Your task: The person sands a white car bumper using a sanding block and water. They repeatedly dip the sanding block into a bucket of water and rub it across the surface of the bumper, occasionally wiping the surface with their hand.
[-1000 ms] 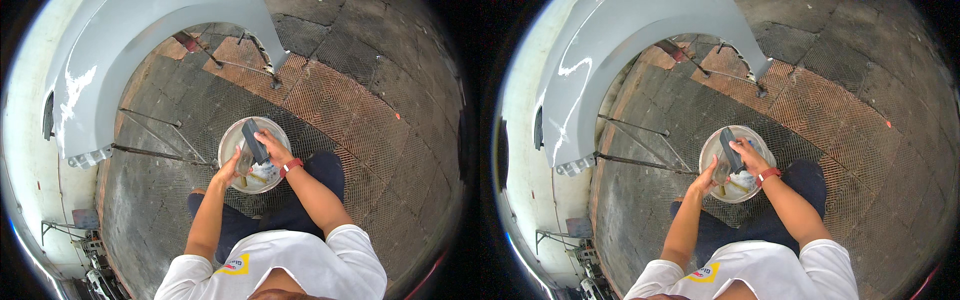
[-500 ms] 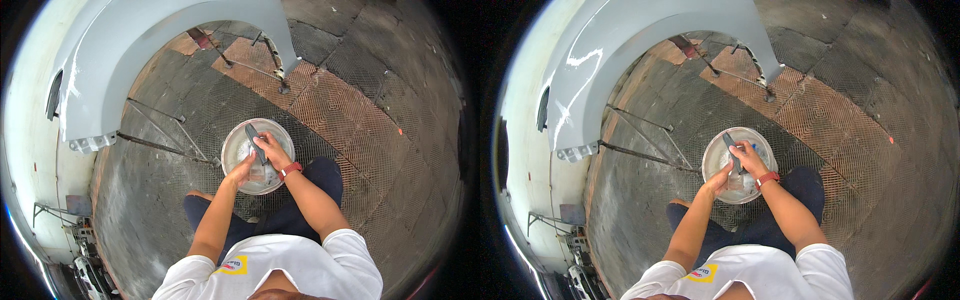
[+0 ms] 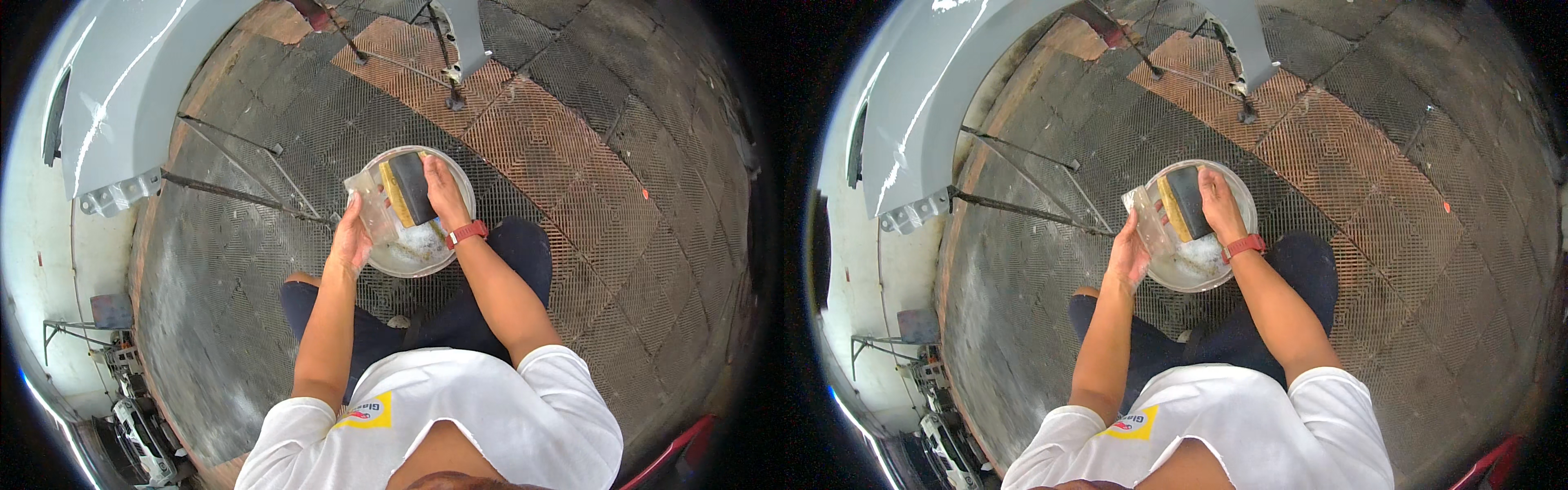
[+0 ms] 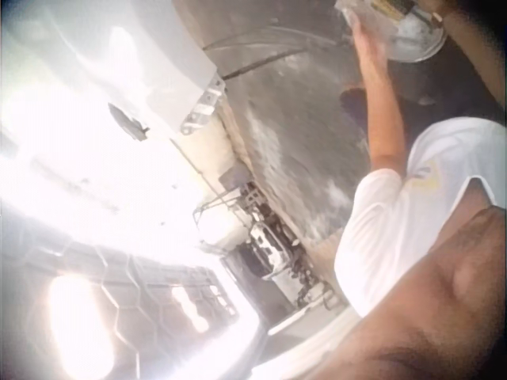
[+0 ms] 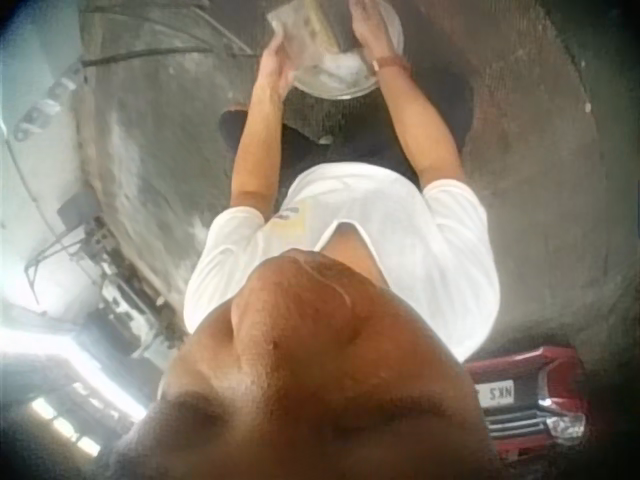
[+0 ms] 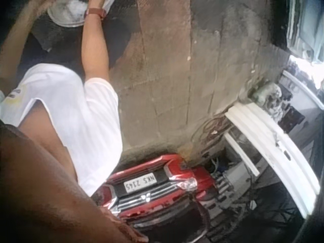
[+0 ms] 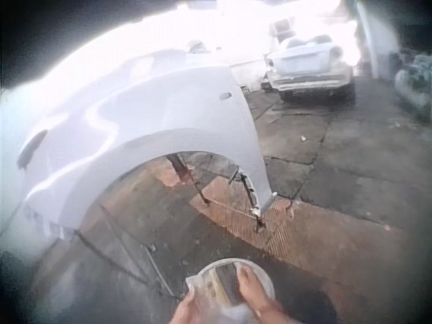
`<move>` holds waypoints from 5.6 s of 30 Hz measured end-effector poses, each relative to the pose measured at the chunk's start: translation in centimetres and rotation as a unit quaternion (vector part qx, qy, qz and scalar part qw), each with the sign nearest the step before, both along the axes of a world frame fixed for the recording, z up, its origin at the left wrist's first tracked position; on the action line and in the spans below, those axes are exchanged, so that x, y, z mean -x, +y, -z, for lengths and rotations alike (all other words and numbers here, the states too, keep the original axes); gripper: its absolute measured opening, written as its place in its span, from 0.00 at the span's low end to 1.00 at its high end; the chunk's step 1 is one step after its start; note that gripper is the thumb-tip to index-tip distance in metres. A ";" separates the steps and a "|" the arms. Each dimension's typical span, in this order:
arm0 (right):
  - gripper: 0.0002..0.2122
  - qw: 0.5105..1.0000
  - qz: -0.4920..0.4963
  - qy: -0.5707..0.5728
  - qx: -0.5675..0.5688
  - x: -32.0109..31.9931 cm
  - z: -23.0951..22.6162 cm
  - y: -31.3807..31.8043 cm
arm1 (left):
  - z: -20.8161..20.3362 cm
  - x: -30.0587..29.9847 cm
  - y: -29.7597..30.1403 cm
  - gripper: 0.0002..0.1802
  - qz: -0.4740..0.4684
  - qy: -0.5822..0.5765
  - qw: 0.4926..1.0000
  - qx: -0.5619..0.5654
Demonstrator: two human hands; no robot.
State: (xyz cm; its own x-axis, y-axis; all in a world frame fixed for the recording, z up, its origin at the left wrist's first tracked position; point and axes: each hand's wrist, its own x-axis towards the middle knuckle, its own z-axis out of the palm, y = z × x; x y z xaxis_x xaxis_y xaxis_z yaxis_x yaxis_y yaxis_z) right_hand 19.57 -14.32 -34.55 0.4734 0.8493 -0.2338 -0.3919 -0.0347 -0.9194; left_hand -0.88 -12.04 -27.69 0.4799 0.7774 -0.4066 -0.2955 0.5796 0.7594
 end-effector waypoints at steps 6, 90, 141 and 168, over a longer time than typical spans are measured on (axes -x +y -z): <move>0.31 0.974 -0.064 -0.213 0.029 1.5 0.9 0.0 | 0.0 -1.2 0.3 0.38 0.040 0.094 0.995 -0.015; 0.33 0.940 -0.224 -0.253 -0.051 5.3 1.4 -1.5 | 4.7 -5.3 -1.6 0.42 -0.191 0.114 0.971 -0.086; 0.13 0.735 -0.174 -0.652 0.060 -8.9 -53.8 -2.0 | -39.7 -11.8 8.9 0.23 0.079 0.179 0.978 0.070; 0.24 0.589 0.308 -0.041 0.746 9.6 -39.3 -83.0 | -46.2 22.8 3.2 0.43 0.635 0.636 0.068 -0.434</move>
State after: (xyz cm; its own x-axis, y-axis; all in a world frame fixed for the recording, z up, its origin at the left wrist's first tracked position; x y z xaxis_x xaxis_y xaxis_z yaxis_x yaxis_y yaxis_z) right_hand 9.98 -97.33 4.70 0.6463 -0.6110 -0.4572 -0.7090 -0.7024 -0.0636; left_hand -23.70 -8.80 18.55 0.3906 0.4339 -0.8119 0.1978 -0.9009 -0.3863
